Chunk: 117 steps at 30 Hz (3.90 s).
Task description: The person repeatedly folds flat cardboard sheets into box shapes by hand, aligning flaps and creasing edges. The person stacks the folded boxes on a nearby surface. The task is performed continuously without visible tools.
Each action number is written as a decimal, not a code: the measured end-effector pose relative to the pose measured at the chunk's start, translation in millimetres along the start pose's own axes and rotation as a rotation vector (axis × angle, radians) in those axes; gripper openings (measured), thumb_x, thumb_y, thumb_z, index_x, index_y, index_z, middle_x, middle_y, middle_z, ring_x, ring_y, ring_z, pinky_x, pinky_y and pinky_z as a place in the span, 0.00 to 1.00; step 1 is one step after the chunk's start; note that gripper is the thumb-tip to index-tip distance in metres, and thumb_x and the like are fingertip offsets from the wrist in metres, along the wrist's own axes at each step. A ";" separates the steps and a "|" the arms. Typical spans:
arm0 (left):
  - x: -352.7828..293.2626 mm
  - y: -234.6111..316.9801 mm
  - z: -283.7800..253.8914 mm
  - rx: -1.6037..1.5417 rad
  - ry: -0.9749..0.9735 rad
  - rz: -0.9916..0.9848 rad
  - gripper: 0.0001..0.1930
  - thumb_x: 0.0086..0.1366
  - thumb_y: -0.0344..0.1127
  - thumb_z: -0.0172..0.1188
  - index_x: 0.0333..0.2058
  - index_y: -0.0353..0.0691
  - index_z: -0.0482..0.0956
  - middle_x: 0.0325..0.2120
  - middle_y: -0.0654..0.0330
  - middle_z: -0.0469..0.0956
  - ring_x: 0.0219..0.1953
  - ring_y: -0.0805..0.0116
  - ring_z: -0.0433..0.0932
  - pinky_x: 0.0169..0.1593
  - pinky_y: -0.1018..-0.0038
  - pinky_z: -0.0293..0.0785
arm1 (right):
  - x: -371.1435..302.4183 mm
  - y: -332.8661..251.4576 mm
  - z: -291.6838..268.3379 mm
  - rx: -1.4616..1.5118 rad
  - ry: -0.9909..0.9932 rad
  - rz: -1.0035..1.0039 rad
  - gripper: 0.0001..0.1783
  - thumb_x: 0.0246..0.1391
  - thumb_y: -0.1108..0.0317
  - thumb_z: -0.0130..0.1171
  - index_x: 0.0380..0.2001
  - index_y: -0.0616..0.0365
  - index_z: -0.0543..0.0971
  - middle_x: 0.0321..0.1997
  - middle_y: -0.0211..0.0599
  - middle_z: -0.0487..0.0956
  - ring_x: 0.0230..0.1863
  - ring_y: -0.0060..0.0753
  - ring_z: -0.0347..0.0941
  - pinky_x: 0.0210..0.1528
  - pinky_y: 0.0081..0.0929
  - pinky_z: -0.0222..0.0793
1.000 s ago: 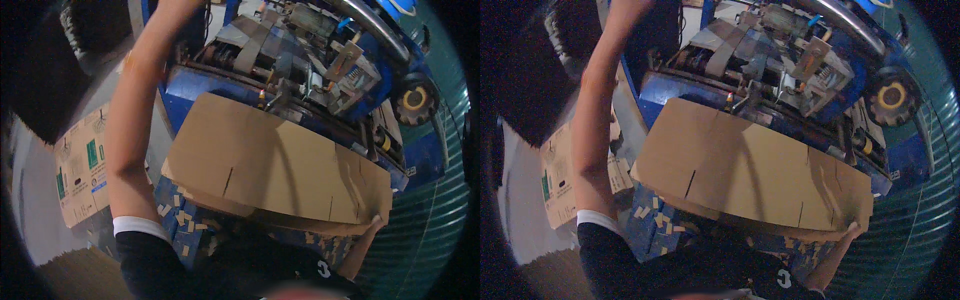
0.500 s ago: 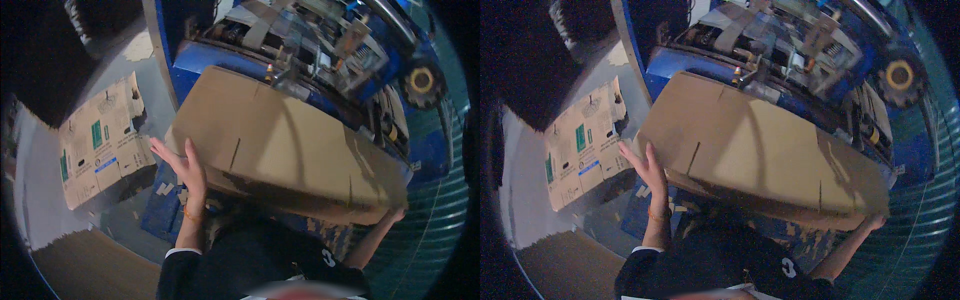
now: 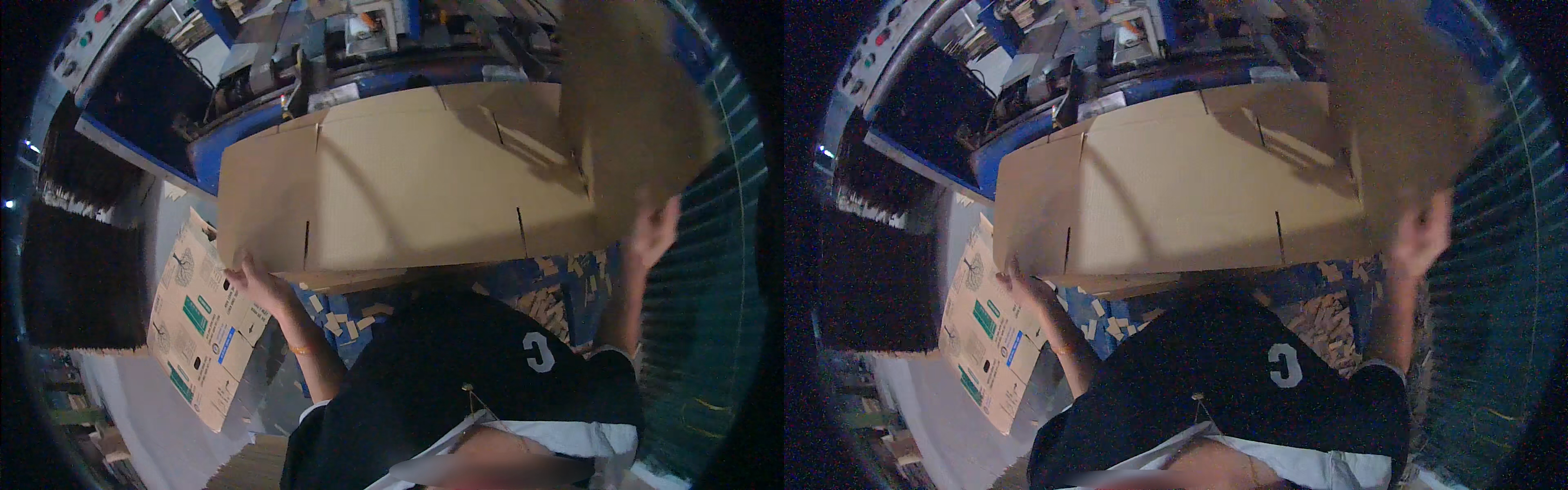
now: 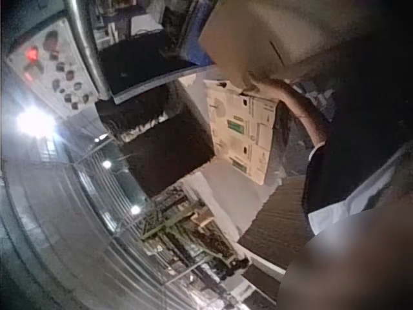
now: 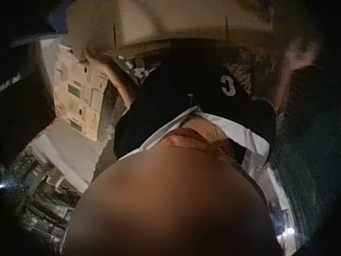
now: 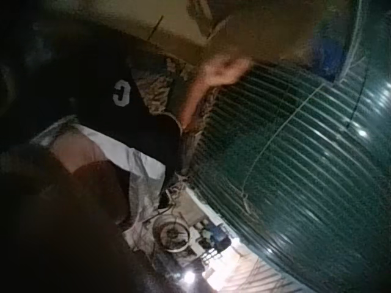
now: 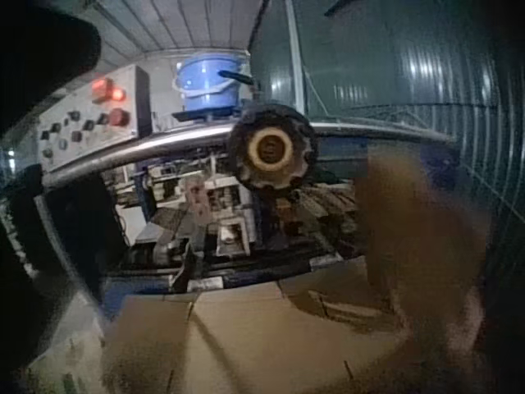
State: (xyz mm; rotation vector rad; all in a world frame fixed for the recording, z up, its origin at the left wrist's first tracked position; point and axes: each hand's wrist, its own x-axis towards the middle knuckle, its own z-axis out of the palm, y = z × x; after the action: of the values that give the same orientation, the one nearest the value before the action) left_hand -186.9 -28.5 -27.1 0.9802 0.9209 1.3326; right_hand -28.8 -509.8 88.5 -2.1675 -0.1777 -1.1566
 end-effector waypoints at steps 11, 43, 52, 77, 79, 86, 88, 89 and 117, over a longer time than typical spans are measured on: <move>-65.1 40.1 23.8 0.543 -0.783 0.727 0.25 0.60 0.23 0.51 0.58 0.36 0.65 0.59 0.50 0.66 0.61 0.57 0.66 0.62 0.62 0.62 | -101.6 -12.6 70.7 0.006 -0.805 -1.027 0.23 0.52 0.65 0.50 0.54 0.48 0.72 0.62 0.34 0.68 0.60 0.45 0.66 0.60 0.41 0.64; -19.4 8.3 185.3 0.584 -0.677 1.255 0.35 0.58 0.36 0.64 0.59 0.27 0.59 0.53 0.39 0.67 0.56 0.47 0.68 0.59 0.62 0.63 | 21.9 -18.2 285.9 0.016 -0.558 -0.401 0.27 0.52 0.50 0.55 0.53 0.49 0.73 0.62 0.45 0.66 0.60 0.53 0.62 0.63 0.38 0.58; 4.9 -21.7 18.4 0.311 -0.218 0.156 0.40 0.64 0.52 0.54 0.56 0.17 0.53 0.58 0.31 0.57 0.58 0.45 0.66 0.52 0.57 0.72 | -23.6 159.0 112.8 -0.753 0.151 0.242 0.26 0.47 0.58 0.58 0.48 0.60 0.74 0.57 0.55 0.68 0.57 0.63 0.61 0.59 0.48 0.59; 67.8 34.8 33.2 -0.099 -0.378 -0.211 0.20 0.63 0.33 0.53 0.51 0.24 0.68 0.48 0.48 0.72 0.47 0.57 0.74 0.51 0.62 0.71 | -13.0 193.9 122.9 0.292 0.419 0.695 0.39 0.40 0.66 0.68 0.55 0.69 0.65 0.50 0.51 0.73 0.57 0.45 0.61 0.61 0.39 0.55; 64.1 34.9 28.4 -0.066 -0.376 -0.179 0.21 0.64 0.31 0.53 0.52 0.24 0.66 0.50 0.47 0.70 0.49 0.58 0.72 0.54 0.64 0.70 | 2.6 191.0 120.4 0.343 0.373 0.498 0.41 0.42 0.69 0.67 0.59 0.69 0.62 0.54 0.49 0.72 0.58 0.43 0.62 0.60 0.34 0.56; 3.4 55.1 11.9 0.350 -0.449 0.154 0.17 0.62 0.29 0.57 0.49 0.29 0.72 0.46 0.51 0.75 0.46 0.65 0.74 0.51 0.71 0.69 | -20.2 36.2 32.0 0.605 0.206 0.226 0.30 0.52 0.76 0.58 0.60 0.67 0.63 0.56 0.49 0.71 0.54 0.34 0.70 0.57 0.29 0.64; -12.7 59.3 9.9 0.496 -0.498 0.166 0.14 0.62 0.28 0.57 0.45 0.28 0.75 0.43 0.53 0.77 0.45 0.66 0.74 0.51 0.73 0.68 | -46.3 4.0 23.7 0.243 -0.200 -0.490 0.24 0.53 0.72 0.58 0.55 0.60 0.70 0.58 0.45 0.71 0.58 0.38 0.69 0.60 0.34 0.64; -29.8 54.2 6.0 0.545 -0.567 0.210 0.11 0.63 0.26 0.55 0.43 0.29 0.77 0.41 0.54 0.79 0.44 0.68 0.75 0.51 0.74 0.67 | -58.0 -5.8 25.5 0.188 -0.486 -0.681 0.21 0.53 0.70 0.58 0.52 0.56 0.73 0.59 0.43 0.71 0.59 0.40 0.68 0.61 0.37 0.64; 32.1 -40.4 246.3 0.788 -0.858 1.309 0.36 0.53 0.29 0.62 0.60 0.27 0.57 0.52 0.39 0.68 0.56 0.42 0.65 0.59 0.58 0.61 | 34.2 33.1 340.0 0.265 -0.813 -0.379 0.31 0.54 0.49 0.53 0.56 0.59 0.68 0.64 0.43 0.60 0.65 0.42 0.54 0.64 0.36 0.52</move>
State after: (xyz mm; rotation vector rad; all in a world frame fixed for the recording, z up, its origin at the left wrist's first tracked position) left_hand 59.7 -6.1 18.1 2.7791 -0.0334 1.2387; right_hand 239.7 -333.3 -32.5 -2.2860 -1.0617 -0.3254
